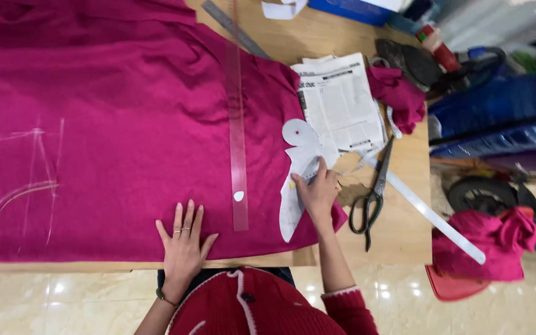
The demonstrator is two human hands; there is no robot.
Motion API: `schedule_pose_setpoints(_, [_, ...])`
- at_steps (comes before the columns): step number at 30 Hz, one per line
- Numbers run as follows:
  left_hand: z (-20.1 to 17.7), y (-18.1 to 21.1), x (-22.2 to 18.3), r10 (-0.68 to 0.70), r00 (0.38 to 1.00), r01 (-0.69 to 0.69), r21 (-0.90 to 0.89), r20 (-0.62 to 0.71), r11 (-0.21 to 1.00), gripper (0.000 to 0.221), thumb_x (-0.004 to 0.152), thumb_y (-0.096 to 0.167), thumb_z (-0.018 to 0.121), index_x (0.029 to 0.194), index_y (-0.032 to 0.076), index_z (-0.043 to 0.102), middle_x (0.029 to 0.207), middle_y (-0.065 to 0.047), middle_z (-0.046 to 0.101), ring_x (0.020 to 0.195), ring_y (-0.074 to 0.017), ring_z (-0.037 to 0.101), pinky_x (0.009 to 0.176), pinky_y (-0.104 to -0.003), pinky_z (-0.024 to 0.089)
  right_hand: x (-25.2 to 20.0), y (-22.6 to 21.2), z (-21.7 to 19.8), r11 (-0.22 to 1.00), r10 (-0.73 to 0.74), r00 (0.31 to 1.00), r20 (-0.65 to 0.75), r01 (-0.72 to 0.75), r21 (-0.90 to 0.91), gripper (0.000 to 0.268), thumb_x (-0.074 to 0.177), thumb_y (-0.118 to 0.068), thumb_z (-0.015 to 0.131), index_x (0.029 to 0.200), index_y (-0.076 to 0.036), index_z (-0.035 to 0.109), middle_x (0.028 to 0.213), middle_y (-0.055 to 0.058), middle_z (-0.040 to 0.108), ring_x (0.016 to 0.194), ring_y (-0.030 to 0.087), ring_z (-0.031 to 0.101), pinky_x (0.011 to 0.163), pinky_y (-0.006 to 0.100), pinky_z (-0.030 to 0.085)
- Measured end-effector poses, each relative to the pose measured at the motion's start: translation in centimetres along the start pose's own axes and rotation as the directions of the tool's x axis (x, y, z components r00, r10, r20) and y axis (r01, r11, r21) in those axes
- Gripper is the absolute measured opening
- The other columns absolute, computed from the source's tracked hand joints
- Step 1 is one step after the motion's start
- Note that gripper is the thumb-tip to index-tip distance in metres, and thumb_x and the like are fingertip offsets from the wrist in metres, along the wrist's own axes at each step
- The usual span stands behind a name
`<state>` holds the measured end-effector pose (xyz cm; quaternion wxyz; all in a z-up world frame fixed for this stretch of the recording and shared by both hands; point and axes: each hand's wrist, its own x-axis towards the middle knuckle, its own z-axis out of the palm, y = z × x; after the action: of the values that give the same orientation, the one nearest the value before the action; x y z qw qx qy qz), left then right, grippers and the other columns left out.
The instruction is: Marking and cutting fabric according to a pattern using chalk and shears
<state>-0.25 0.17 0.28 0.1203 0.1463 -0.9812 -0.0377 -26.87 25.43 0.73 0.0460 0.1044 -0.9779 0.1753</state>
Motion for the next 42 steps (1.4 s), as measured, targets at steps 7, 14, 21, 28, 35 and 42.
schedule_pose_setpoints(7, [0.3,0.1,-0.5,-0.039,0.998,0.041,-0.056,0.039,0.998,0.079,0.093,0.065,0.047,0.157,0.02,0.037,0.169,-0.001,0.029,0.158,-0.0233,0.02,0.122,-0.063,0.02,3.2,-0.1,2.0,0.956,-0.034,0.993,-0.117,0.066,0.285,0.088,0.071,-0.029,0.088,0.147,-0.009,0.048,0.125,0.027,0.06,0.117,0.048,0.055,0.099,0.057,0.041])
schedule_pose_setpoints(14, [0.0,0.2,-0.5,-0.062,0.998,0.066,-0.13,0.033,0.989,0.076,0.096,0.067,0.045,0.156,0.021,0.039,0.168,0.0,0.031,0.158,-0.0213,0.021,0.126,-0.055,0.014,10.1,13.5,2.3,0.805,0.058,0.976,-0.21,0.079,0.588,0.055,0.085,-0.01,0.089,0.133,-0.012,0.061,0.111,0.009,0.054,0.091,0.018,0.053,0.079,0.032,0.044])
schedule_pose_setpoints(21, [0.2,0.0,-0.5,-0.061,0.998,0.063,-0.136,0.013,0.989,0.077,0.097,0.068,0.044,0.157,0.02,0.037,0.168,0.0,0.03,0.158,-0.0222,0.019,0.125,-0.055,0.013,16.1,28.1,-1.1,0.859,0.176,0.969,-0.171,-0.066,0.508,0.05,0.091,-0.01,0.088,0.131,-0.025,0.062,0.069,0.0,0.058,0.059,0.012,0.059,0.047,0.022,0.038])
schedule_pose_setpoints(28, [0.0,0.1,-0.6,-0.062,0.998,0.062,-0.157,0.008,0.986,0.079,0.096,0.069,0.045,0.156,0.018,0.039,0.166,-0.002,0.034,0.157,-0.023,0.022,0.126,-0.054,0.014,11.5,9.6,4.9,0.885,-0.083,0.975,-0.206,-0.023,-0.465,0.054,0.089,-0.059,0.076,0.126,-0.02,0.07,0.113,0.016,0.069,0.099,0.039,0.067,0.08,0.06,0.047])
schedule_pose_setpoints(35, [-0.1,0.1,-0.5,-0.059,0.998,0.061,-0.111,0.023,0.992,0.08,0.096,0.068,0.047,0.158,0.018,0.038,0.166,-0.002,0.034,0.156,-0.0226,0.024,0.127,-0.052,0.015,4.7,-15.3,10.6,0.902,-0.391,0.918,0.07,0.367,0.226,0.068,0.071,-0.026,0.088,0.13,-0.013,0.055,0.104,0.021,0.06,0.098,0.046,0.068,0.084,0.052,0.055])
schedule_pose_setpoints(42, [0.1,0.3,-0.3,-0.081,0.996,0.084,-0.112,0.028,0.99,0.079,0.096,0.067,0.046,0.157,0.018,0.038,0.167,-0.001,0.033,0.156,-0.0218,0.024,0.127,-0.051,0.017,6.8,-14.7,7.6,0.954,-0.202,0.959,0.197,0.148,0.26,0.067,0.064,-0.007,0.077,0.122,-0.016,0.045,0.118,0.024,0.049,0.099,0.055,0.067,0.083,0.06,0.059])
